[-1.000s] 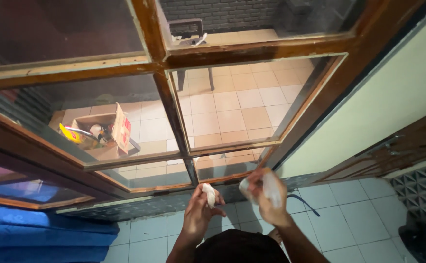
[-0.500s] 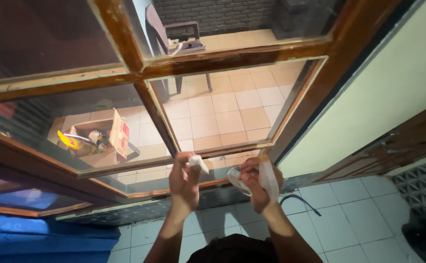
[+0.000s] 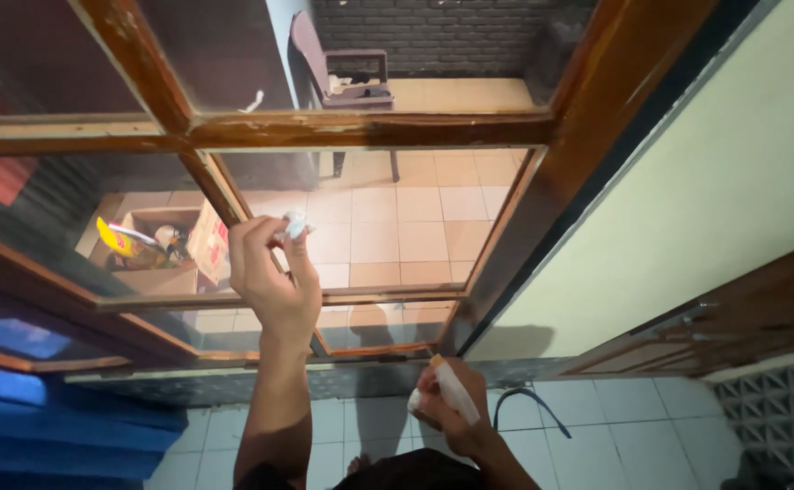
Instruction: The person cleans a multi-pane window using a spray bottle and a white cloth. They spray the glass and wipe each pane systematically, moving from the lower panes to the upper ones.
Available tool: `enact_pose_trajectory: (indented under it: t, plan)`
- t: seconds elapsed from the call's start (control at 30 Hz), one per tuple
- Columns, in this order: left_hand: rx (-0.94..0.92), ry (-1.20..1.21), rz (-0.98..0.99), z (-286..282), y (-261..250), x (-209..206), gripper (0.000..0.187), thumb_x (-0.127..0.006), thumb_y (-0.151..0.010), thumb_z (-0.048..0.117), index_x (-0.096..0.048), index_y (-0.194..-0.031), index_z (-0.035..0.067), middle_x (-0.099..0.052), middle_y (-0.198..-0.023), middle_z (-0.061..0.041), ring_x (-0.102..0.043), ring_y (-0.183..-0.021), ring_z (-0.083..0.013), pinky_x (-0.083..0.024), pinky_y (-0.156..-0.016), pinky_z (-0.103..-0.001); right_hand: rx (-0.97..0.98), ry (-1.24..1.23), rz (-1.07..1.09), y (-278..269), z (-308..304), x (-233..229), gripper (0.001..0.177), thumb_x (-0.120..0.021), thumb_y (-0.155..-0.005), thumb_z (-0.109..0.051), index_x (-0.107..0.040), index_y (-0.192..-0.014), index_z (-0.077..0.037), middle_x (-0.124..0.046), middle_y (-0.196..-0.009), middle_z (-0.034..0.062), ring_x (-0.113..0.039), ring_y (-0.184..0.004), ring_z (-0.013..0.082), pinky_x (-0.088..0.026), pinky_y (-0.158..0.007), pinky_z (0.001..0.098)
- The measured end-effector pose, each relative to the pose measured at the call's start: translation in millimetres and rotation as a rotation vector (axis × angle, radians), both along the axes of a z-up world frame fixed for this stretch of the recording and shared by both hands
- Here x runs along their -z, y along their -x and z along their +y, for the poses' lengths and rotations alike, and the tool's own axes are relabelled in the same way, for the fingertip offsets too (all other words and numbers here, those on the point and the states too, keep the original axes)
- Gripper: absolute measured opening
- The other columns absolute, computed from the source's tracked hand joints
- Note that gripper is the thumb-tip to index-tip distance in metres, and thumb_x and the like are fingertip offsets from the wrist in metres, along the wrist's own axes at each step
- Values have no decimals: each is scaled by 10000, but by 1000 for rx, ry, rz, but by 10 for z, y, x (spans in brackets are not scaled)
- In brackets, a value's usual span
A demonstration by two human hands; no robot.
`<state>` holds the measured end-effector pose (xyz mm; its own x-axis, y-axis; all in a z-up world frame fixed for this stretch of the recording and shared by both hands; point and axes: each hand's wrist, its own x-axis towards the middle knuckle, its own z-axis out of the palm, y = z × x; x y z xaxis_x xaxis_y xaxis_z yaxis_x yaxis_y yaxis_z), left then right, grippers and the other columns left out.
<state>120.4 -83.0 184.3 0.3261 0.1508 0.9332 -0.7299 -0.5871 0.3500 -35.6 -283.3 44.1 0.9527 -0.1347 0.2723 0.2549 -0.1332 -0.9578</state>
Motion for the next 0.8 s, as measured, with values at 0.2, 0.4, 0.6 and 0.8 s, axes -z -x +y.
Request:
enact_pose_trajectory:
  t: [0.2,0.4,0.6,0.8]
  plan:
    - [-51,54,26,-145,2,14,354,-506,-1106,268,-637,-1100,-60,-580,-1039,-187,-653,-811,-261,-540,-684,-330,-53,88,-49,70,-331,147,124,-727,-730,-164,-700,-760,-46,-784,-845,88,-751,-729,211,-589,-663,347]
    - [19,0,10,-366,14,-14,267,-505,-1091,179,-688,-1072,-14,-532,-1123,-178,-588,-976,-279,-551,-790,-332,-21,227,153,150,-620,1107,215,-709,-711,-223,-757,-883,-103,-748,-700,28,-704,-605,205,-532,-613,343]
    - [54,-82,-39,-482,-12,-234,184,-514,-1057,51,-681,-1065,-26,-567,-1065,-197,-620,-928,-305,-567,-767,-359,115,54,430,397,-526,1318,145,-701,-657,-59,-761,-788,-46,-701,-514,82,-644,-451,202,-490,-502,341]
    - [-167,164,20,-60,54,232,208,-623,-1036,90,-662,-1025,-114,-547,-1042,-210,-598,-899,-305,-536,-752,-383,222,-29,-84,512,-158,687,158,-737,-794,-121,-731,-890,5,-787,-822,112,-756,-690,202,-591,-650,287]
